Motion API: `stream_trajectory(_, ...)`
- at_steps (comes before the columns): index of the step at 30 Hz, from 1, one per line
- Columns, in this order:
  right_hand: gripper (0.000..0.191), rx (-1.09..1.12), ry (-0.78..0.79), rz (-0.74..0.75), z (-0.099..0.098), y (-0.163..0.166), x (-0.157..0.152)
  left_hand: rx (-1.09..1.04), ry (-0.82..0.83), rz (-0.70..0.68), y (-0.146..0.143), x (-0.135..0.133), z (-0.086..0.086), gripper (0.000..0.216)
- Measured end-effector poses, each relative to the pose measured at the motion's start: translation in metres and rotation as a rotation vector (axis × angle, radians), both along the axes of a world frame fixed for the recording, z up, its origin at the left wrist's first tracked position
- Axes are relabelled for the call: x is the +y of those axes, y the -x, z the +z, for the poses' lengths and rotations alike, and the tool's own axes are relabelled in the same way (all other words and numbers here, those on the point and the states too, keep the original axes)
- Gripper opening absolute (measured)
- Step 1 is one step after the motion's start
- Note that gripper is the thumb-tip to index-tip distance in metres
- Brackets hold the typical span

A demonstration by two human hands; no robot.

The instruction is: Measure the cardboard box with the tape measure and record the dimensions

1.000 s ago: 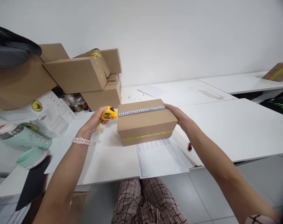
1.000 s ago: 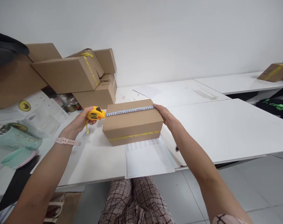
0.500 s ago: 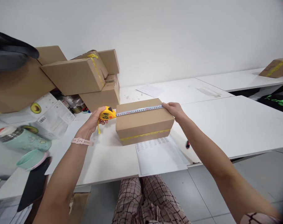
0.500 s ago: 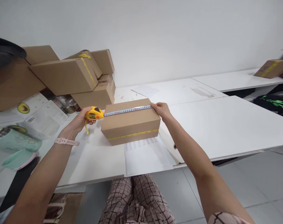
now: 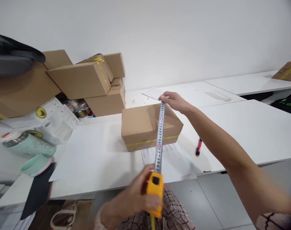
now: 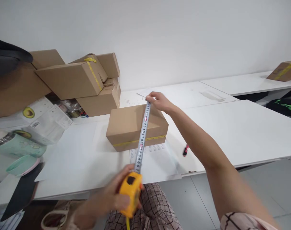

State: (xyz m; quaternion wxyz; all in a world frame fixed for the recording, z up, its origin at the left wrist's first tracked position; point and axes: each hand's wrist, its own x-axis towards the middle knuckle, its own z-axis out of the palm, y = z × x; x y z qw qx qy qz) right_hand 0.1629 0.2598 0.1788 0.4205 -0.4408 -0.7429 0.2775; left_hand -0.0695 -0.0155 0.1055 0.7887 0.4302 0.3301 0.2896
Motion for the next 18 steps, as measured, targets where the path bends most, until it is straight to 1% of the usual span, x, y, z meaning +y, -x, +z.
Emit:
stream_trajectory(1, 0.026, -0.093, -0.006, 0.064, 0.003, 0.011, 0.007, -0.089, 0.039, -0.024, -0.019, -0.005, -0.008, 0.082)
stream_trajectory(2, 0.026, -0.176, -0.003, 0.093, 0.005, 0.022, 0.014, -0.166, 0.058, -0.007, -0.035, -0.006, -0.011, 0.079)
stream_trajectory(3, 0.026, -0.242, 0.009, 0.091, 0.005, 0.033, 0.021, -0.236, 0.054, 0.031, -0.048, -0.005, -0.01, 0.074)
stream_trajectory(5, 0.027, -0.323, 0.049, 0.027, 0.001, 0.049, 0.036, -0.343, 0.016, 0.125, -0.064, 0.003, 0.002, 0.063)
stream_trajectory(8, 0.026, -0.372, 0.108, -0.062, -0.009, 0.058, 0.05, -0.404, -0.013, 0.228, -0.071, 0.016, 0.022, 0.054)
stream_trajectory(10, 0.027, -0.377, 0.14, -0.061, -0.015, 0.056, 0.053, -0.386, 0.009, 0.248, -0.071, 0.019, 0.026, 0.052)
stream_trajectory(15, 0.042, -0.348, 0.167, 0.061, -0.02, 0.046, 0.053, -0.379, 0.052, 0.25, -0.078, 0.014, 0.013, 0.054)
stream_trajectory(18, 0.044, -0.354, 0.163, 0.063, -0.021, 0.047, 0.054, -0.381, 0.049, 0.263, -0.081, 0.014, 0.01, 0.055)
